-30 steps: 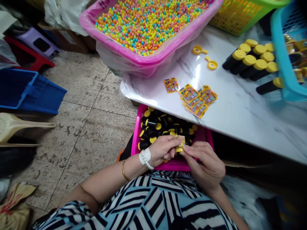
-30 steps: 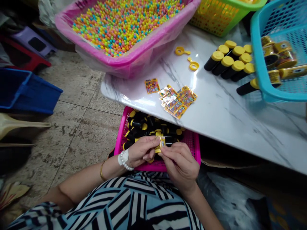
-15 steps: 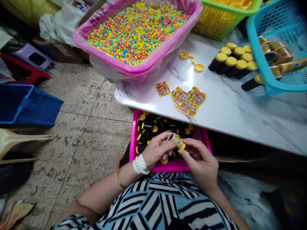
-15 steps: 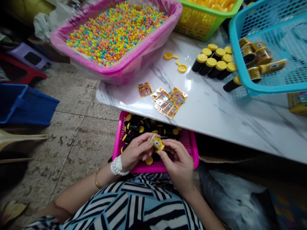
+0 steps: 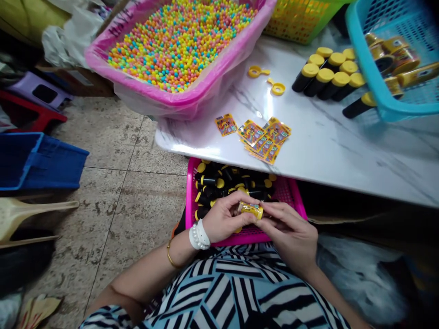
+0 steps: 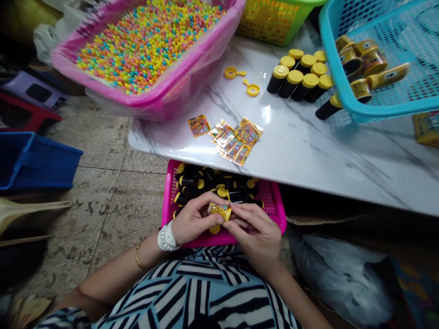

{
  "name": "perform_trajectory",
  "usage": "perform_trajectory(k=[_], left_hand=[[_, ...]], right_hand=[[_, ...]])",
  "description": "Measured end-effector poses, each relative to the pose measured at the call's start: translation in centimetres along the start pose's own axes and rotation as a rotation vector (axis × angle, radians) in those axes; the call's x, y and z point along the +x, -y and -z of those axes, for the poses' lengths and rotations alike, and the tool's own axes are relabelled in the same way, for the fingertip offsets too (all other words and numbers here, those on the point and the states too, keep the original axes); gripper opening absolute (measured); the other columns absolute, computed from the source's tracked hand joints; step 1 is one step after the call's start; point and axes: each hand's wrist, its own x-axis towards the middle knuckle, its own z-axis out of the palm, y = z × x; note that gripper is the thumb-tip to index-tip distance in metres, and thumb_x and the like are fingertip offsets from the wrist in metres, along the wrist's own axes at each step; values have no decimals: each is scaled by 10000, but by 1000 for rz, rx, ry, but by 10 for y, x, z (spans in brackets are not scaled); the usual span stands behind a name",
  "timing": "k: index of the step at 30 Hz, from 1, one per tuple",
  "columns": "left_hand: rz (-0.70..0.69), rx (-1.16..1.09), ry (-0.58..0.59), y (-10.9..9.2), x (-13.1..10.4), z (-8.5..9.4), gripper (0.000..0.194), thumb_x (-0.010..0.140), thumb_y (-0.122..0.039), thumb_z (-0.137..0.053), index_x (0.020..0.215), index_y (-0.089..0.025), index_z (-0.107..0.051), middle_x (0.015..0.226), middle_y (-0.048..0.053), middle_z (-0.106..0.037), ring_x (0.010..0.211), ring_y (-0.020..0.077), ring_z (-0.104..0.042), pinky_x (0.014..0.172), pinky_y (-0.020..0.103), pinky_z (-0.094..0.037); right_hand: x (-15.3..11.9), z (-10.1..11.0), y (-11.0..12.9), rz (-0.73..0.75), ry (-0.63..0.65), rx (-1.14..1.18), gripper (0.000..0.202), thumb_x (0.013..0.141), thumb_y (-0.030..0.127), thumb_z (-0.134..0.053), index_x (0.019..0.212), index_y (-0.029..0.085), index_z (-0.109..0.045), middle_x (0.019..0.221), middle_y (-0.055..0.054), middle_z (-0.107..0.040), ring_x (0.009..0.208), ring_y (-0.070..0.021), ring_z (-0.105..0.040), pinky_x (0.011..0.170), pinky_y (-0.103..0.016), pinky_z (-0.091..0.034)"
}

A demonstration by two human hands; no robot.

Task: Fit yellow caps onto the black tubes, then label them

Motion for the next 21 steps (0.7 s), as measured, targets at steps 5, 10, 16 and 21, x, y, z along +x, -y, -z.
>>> perform_trajectory(k=[5,10,16,21], left_hand=[[116,50,45,-1,0,9,438,840,-511,-645,1119,-177,-594,789,9,-618,626,96,-554,599,207,-423],[218,-4,8,2,-1,13,451,777,-525,-708,980,-146,-574,719,-28,-548,557,64,-448,527,185,-355],[75,2,-47,3,1,4,391,765,-455,-742,949,-169,-549,785,-34,-520,671,76,-469,613,184,-378],[180,49,40,2,-5,11,474,822,-577,-630,1035,-172,-510,697,-39,-543,523,67,-460,506,189,-350]], right_hand=[[3,6,-4,200,37,-168,442,766,111,-747,1172,280,-703,1063,-76,-702,864,-201,-710,723,-331,-633],[9,6,-9,348,111,-287,495,759,98,-750,1209,291,-683,1035,-75,-719,876,-205,-706,761,-346,-625],[9,-11,-9,2,-28,1,302,768,146,-744,1056,238,-747,930,-44,-682,687,-135,-686,574,-242,-620],[8,-6,-10,129,26,-85,336,774,132,-734,1089,249,-734,1014,-73,-701,817,-181,-706,675,-305,-634]])
